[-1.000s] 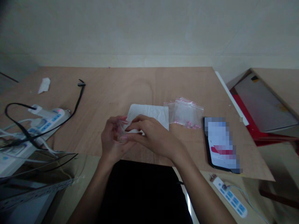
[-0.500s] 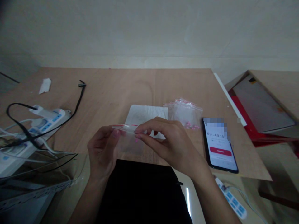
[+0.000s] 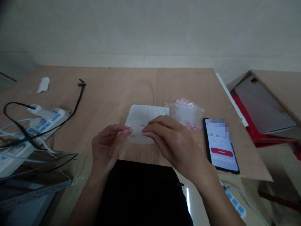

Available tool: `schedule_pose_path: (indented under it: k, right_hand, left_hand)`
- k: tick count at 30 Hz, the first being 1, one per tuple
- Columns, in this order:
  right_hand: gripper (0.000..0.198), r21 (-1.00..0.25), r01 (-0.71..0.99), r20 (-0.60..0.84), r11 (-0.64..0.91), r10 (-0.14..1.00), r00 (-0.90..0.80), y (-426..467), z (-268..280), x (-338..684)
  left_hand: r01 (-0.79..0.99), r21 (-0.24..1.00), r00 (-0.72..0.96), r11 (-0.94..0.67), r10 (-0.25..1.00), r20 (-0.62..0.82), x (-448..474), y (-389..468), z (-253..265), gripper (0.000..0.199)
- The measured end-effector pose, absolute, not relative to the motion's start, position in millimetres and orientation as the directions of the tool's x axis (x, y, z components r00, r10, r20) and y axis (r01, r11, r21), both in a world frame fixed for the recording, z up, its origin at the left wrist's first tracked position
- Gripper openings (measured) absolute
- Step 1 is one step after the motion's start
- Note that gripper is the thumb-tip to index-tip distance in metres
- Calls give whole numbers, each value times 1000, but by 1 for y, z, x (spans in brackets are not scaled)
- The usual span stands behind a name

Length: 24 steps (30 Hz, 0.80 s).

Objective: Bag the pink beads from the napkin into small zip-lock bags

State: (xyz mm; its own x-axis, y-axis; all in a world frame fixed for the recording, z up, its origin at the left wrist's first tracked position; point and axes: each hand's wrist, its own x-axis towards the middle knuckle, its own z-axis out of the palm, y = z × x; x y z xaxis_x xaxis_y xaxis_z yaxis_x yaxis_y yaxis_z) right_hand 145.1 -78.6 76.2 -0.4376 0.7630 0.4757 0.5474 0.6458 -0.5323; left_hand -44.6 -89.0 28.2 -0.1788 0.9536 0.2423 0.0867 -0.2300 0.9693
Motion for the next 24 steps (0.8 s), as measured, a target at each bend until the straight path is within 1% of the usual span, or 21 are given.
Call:
schedule_pose_path:
  k: [1, 2, 4, 5, 6, 8, 11, 15, 18, 19, 20, 22, 23, 24]
  right_hand:
    - [12, -600, 532, 458, 598, 801, -385, -80, 74, 143]
    - [18, -685, 494, 429, 536, 844, -321, -81, 71, 141]
    - [34, -846, 364, 349, 390, 921, -175, -83, 66, 136]
    - [39, -898, 290, 311, 330, 944, -110, -83, 63, 133]
    - [38, -928, 229, 287, 292, 956, -59, -84, 62, 131]
    - [31, -950, 170, 269, 264, 963, 11, -84, 59, 128]
    - [27, -954, 144, 269, 263, 963, 24, -84, 59, 128]
    - [39, -966, 99, 236, 237, 972, -20, -83, 58, 129]
    - [49, -980, 53, 192, 193, 981, -34, -82, 56, 127]
    - [46, -984, 46, 169, 170, 985, -34, -82, 54, 125]
    - [38, -988, 47, 145, 146, 989, -37, -82, 53, 123]
    - [16, -991, 73, 107, 111, 993, -50, -82, 51, 120]
    - [12, -990, 95, 101, 105, 994, -49, -82, 50, 119]
    - [14, -987, 119, 103, 107, 994, -41, -82, 49, 118]
  left_hand:
    - [92, 969, -194, -229, 950, 243, -44, -89, 29, 7]
    - [93, 969, -205, -228, 948, 243, -43, -89, 29, 7]
    - [90, 971, -227, -223, 944, 238, -41, -88, 30, 9]
    - [92, 971, -239, -222, 942, 238, -40, -88, 30, 11]
    - [99, 970, -247, -221, 939, 240, -39, -88, 31, 12]
    - [110, 969, -242, -219, 940, 240, -39, -87, 31, 14]
    - [70, 978, -167, -196, 964, 206, -42, -86, 31, 11]
    - [60, 985, -43, -162, 985, 164, -47, -83, 31, 8]
    - [46, 984, -50, -171, 984, 173, -45, -83, 33, 7]
    - [41, 984, -60, -174, 983, 176, -44, -84, 33, 8]
    - [41, 983, -68, -176, 982, 179, -43, -85, 34, 8]
    - [56, 983, -64, -176, 982, 179, -41, -86, 34, 8]
    - [69, 983, -50, -172, 983, 176, -41, -86, 35, 8]
    - [83, 982, -28, -169, 985, 172, -41, -86, 35, 8]
